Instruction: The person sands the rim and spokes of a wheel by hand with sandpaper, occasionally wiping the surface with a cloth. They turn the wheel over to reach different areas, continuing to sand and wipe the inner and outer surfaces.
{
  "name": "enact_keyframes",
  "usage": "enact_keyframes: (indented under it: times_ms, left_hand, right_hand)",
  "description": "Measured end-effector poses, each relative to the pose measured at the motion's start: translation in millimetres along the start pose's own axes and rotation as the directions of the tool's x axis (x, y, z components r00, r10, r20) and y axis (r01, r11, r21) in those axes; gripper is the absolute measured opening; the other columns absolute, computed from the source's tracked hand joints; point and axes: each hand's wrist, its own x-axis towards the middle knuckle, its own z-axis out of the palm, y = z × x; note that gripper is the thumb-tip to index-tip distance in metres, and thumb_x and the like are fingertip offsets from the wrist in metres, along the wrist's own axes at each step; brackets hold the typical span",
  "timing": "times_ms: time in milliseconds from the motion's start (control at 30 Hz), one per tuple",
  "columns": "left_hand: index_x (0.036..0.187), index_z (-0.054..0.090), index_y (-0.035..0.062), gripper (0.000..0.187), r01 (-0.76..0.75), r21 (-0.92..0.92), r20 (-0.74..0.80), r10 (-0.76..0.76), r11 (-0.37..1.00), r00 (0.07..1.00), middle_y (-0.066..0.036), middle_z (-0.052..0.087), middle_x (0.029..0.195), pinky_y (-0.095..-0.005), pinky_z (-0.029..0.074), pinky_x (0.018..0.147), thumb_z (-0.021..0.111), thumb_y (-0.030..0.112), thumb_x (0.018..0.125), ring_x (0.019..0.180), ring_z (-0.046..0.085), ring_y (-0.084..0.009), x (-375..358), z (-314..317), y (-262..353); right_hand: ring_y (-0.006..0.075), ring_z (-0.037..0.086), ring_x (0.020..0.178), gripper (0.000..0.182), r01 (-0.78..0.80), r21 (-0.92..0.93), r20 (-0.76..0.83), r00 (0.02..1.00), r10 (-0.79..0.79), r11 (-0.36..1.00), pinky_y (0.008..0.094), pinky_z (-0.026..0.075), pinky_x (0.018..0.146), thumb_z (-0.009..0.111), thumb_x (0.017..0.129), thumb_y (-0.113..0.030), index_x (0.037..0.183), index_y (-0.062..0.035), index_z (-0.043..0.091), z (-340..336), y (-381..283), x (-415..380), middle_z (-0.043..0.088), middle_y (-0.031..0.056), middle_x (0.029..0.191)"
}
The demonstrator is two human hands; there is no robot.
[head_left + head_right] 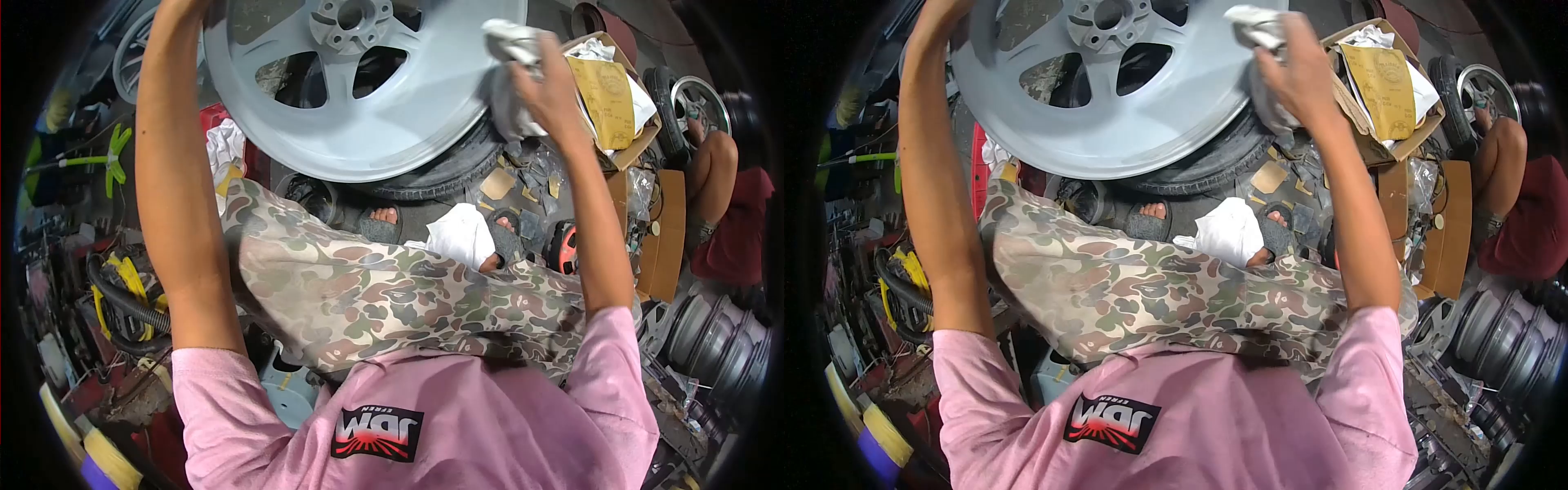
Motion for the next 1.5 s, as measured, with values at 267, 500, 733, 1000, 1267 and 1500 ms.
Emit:
enact_keyframes:
  times_ms: [267, 500, 733, 1000, 1267, 1500]
  left_hand:
    - [0.124, 0.065, -0.0037, 0.042, -0.016, -0.100, 0.030, 0.019, 0.995, 0.999, -0.008, 0.071, 0.094, -0.0300, 0.051, 0.084, 0.054, 0.006, 0.085, 0.087, 0.059, -0.0135, 6, 3, -10]
    - [0.140, 0.057, 0.0024, 0.051, 0.125, 0.032, 0.032, -0.126, 0.992, 0.991, -0.011, 0.067, 0.118, -0.0338, 0.046, 0.097, 0.058, 0.026, 0.094, 0.110, 0.058, -0.0187, 2, 0, -32]
    - [0.149, 0.052, 0.0009, 0.050, 0.164, 0.065, 0.041, -0.167, 0.984, 0.985, -0.012, 0.067, 0.130, -0.0294, 0.044, 0.105, 0.057, 0.021, 0.104, 0.118, 0.062, -0.0176, 6, 2, -90]
    - [0.145, 0.055, 0.0001, 0.048, 0.198, -0.031, 0.090, -0.194, 0.980, 0.977, -0.005, 0.069, 0.117, -0.0270, 0.047, 0.095, 0.060, 0.023, 0.103, 0.105, 0.061, -0.0119, 9, 3, -70]
    - [0.127, 0.066, -0.0012, 0.040, 0.131, -0.162, 0.046, -0.125, 0.978, 0.991, -0.003, 0.070, 0.096, -0.0303, 0.050, 0.080, 0.057, 0.011, 0.089, 0.087, 0.057, -0.0121, 17, 2, -53]
    - [0.126, 0.066, -0.0006, 0.036, 0.124, -0.085, 0.050, -0.120, 0.989, 0.992, -0.005, 0.070, 0.093, -0.0326, 0.050, 0.081, 0.063, 0.022, 0.098, 0.086, 0.057, -0.0129, 12, 11, -31]
  right_hand:
    - [0.0449, 0.043, 0.142, 0.061, -0.066, -0.106, 0.314, 0.944, 0.097, 0.992, 0.0502, 0.030, 0.121, 0.057, 0.102, -0.034, 0.148, 0.0045, 0.045, 133, 19, -115, 0.052, 0.0283, 0.146]
    - [0.0499, 0.054, 0.120, 0.050, -0.532, 0.510, 0.356, 0.846, 0.397, 0.676, 0.0534, 0.038, 0.111, 0.050, 0.105, -0.036, 0.133, 0.0059, 0.051, 144, -215, -121, 0.060, 0.0336, 0.123]
    - [0.0425, 0.051, 0.133, 0.066, -0.282, 0.327, 0.428, 0.895, 0.125, 0.902, 0.0478, 0.036, 0.118, 0.060, 0.099, -0.035, 0.153, -0.0023, 0.040, 136, -100, -154, 0.056, 0.0253, 0.139]
    - [0.0283, 0.037, 0.150, 0.061, 0.308, -0.355, 0.448, 0.885, -0.129, 0.883, 0.0468, 0.020, 0.126, 0.048, 0.102, -0.052, 0.145, -0.0086, 0.056, 92, 85, -72, 0.052, 0.0108, 0.153]
    - [0.0390, 0.050, 0.135, 0.045, -0.209, -0.016, 0.158, 0.965, 0.209, 0.978, 0.0577, 0.020, 0.123, 0.054, 0.101, -0.023, 0.135, 0.0054, 0.055, 150, -93, -148, 0.059, 0.0262, 0.136]
    - [0.0391, 0.054, 0.113, 0.046, -0.387, 0.417, 0.265, 0.917, 0.298, 0.822, 0.0508, 0.037, 0.106, 0.054, 0.103, -0.032, 0.129, 0.0066, 0.052, 155, -204, -122, 0.059, 0.0245, 0.116]
